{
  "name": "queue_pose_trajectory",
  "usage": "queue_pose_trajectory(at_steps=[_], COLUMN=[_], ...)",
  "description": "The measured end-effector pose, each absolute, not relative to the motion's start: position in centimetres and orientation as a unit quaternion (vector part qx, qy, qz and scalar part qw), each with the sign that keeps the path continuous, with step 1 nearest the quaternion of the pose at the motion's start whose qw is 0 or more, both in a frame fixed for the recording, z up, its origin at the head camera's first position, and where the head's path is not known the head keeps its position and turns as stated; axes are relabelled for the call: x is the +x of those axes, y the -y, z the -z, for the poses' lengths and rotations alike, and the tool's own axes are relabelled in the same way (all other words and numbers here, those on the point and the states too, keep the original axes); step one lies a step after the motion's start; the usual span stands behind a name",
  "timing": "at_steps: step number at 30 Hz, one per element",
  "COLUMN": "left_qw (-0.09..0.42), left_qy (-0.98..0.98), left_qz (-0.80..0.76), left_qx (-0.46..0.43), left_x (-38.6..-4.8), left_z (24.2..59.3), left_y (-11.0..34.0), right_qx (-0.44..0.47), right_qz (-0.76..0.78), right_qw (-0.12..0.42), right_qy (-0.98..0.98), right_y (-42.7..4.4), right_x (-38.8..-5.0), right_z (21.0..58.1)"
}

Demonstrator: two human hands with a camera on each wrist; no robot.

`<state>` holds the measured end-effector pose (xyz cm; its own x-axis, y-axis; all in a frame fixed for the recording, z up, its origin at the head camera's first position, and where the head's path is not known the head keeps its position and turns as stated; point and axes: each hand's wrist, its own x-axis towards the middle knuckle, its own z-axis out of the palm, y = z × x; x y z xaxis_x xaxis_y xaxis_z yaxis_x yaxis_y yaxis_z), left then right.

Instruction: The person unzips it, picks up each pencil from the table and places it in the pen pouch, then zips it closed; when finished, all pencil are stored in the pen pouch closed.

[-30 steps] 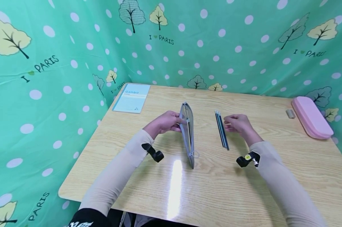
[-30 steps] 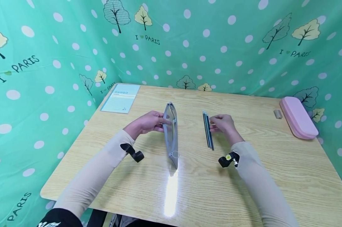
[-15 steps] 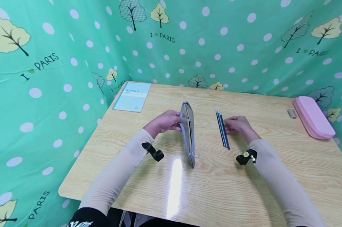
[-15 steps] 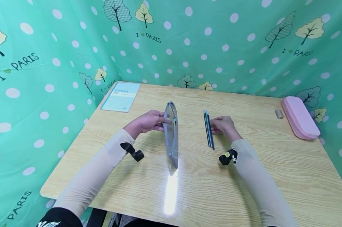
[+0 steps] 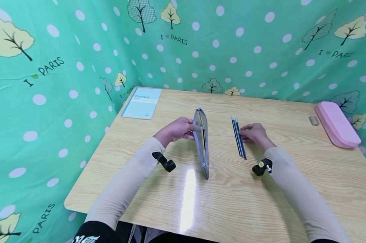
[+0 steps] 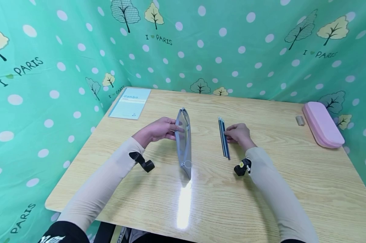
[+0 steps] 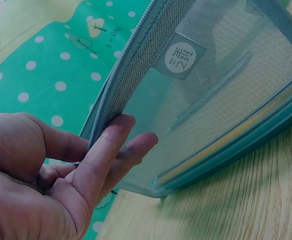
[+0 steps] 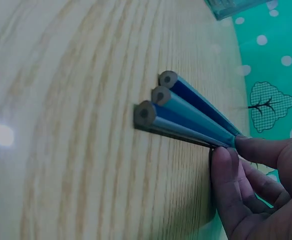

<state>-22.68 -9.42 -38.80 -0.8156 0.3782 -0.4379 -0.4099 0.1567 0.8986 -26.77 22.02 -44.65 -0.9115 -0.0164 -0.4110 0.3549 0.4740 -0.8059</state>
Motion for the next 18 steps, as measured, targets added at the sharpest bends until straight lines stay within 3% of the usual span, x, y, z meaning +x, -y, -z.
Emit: queue_pose_trajectory(at_steps=[18], left_qw=[0.302], left_qy=[-0.693], left_qz=[-0.655], left_qx=[-0.015], left_x=[-22.66], left_z=[39.09], left_y=[9.24], right_qx=[0.069], right_qz=[0.412], right_qw=[0.128], right_qy=[-0.900], right_y=[-21.66], right_x=[-26.95], right_z=[45.52])
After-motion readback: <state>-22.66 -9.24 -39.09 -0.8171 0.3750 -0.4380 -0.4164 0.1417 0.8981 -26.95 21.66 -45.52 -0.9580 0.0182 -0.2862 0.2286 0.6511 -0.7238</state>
